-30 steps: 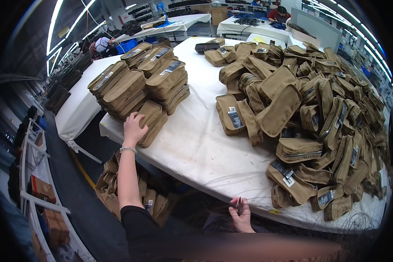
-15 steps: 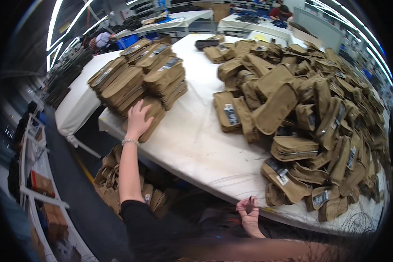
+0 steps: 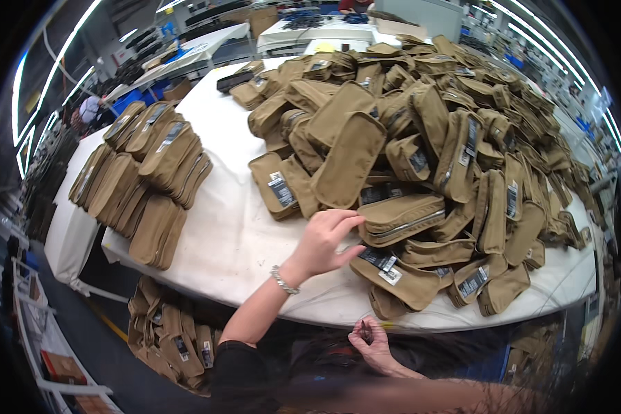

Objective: Trimming excess threads and cleaning small tan pouches with snips in a factory setting.

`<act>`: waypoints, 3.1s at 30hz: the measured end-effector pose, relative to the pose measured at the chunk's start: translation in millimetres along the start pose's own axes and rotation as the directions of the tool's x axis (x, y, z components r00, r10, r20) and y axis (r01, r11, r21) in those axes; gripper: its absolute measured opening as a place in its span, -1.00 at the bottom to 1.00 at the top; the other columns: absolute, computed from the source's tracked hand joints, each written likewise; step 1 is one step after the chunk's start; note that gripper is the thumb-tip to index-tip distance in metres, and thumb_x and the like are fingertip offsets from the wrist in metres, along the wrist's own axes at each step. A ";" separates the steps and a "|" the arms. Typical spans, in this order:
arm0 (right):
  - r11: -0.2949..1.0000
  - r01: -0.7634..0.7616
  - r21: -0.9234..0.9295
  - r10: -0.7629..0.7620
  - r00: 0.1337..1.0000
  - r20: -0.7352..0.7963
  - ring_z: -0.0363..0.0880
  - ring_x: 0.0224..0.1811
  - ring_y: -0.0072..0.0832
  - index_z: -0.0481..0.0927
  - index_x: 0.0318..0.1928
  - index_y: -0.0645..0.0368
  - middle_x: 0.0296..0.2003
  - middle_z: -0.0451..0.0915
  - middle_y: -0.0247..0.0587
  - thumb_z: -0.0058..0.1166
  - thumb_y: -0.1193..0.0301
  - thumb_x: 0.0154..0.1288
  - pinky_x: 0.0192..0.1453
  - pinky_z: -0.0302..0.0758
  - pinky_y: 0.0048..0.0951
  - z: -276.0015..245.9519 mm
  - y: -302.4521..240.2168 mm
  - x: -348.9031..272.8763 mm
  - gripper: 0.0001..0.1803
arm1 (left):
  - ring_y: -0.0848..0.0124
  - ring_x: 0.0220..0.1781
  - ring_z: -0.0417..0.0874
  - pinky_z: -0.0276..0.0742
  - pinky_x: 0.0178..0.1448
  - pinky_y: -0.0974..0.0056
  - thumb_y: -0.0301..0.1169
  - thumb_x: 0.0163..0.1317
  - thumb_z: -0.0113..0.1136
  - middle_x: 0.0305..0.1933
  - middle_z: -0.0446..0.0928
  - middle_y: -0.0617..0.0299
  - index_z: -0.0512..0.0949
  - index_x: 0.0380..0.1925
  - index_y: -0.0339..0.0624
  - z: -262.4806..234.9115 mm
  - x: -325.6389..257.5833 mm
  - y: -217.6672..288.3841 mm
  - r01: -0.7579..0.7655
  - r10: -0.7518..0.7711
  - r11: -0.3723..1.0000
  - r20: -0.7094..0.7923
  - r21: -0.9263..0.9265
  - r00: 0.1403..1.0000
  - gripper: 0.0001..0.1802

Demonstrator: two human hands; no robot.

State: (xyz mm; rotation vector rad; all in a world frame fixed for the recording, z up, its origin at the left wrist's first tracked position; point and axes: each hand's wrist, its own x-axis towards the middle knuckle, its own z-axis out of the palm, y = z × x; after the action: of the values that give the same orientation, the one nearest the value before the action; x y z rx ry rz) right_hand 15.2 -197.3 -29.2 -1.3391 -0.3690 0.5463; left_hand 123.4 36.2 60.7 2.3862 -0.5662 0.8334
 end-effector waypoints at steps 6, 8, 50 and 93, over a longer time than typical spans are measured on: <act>1.000 -0.013 -0.002 0.013 0.999 -0.032 0.26 -0.48 -0.83 0.41 -0.26 0.17 -0.49 0.39 -0.54 0.17 0.49 0.32 -0.40 0.24 -0.72 -5.4 5.6 -9.5 -0.84 | 0.14 0.05 0.56 0.48 0.11 0.13 -0.44 -0.11 0.36 0.10 0.49 0.10 0.48 0.15 -0.12 58.1 39.7 16.3 -0.103 0.099 0.991 0.046 0.087 0.994 -0.32; 1.000 -0.016 0.011 0.017 0.999 -0.051 0.28 -0.47 -0.82 0.42 -0.26 0.18 -0.49 0.40 -0.53 0.18 0.48 0.32 -0.39 0.27 -0.72 -6.4 4.5 -12.2 -0.84 | 0.16 0.01 0.57 0.52 0.03 0.17 -0.54 -0.17 0.28 0.04 0.51 0.11 0.50 0.16 -0.08 64.3 36.1 10.2 -0.071 0.040 0.986 0.203 0.149 0.978 -0.28; 0.971 0.044 -0.236 -0.060 0.996 -0.059 0.09 -0.60 -0.77 0.21 -0.09 0.20 0.05 0.44 -0.21 0.19 0.51 0.26 -0.49 0.20 -0.69 16.9 -50.7 68.6 -0.61 | 0.34 0.22 0.45 0.32 0.33 0.26 -0.36 0.44 -0.05 0.18 0.45 0.03 0.32 0.22 -0.37 -38.3 -184.7 60.2 0.545 -0.834 0.473 -0.154 -0.692 0.530 -0.57; 0.606 0.434 -0.666 -0.341 0.899 0.276 0.52 -0.67 -0.41 0.74 -0.25 0.05 -0.55 0.62 -0.34 0.38 0.32 0.04 -0.53 0.42 -0.45 27.2 -7.8 78.9 -0.78 | 0.02 -0.11 0.62 0.47 0.06 0.08 -0.40 0.05 0.13 -0.09 0.60 -0.07 0.48 0.08 -0.34 -59.4 -161.2 61.3 0.686 -0.682 0.727 -0.126 -0.020 0.720 -0.47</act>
State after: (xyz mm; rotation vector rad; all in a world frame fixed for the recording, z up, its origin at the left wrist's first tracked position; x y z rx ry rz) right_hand 66.3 -131.4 -20.5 -1.9102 -1.0383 0.0860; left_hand -51.6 58.7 14.5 2.2715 0.3939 0.6294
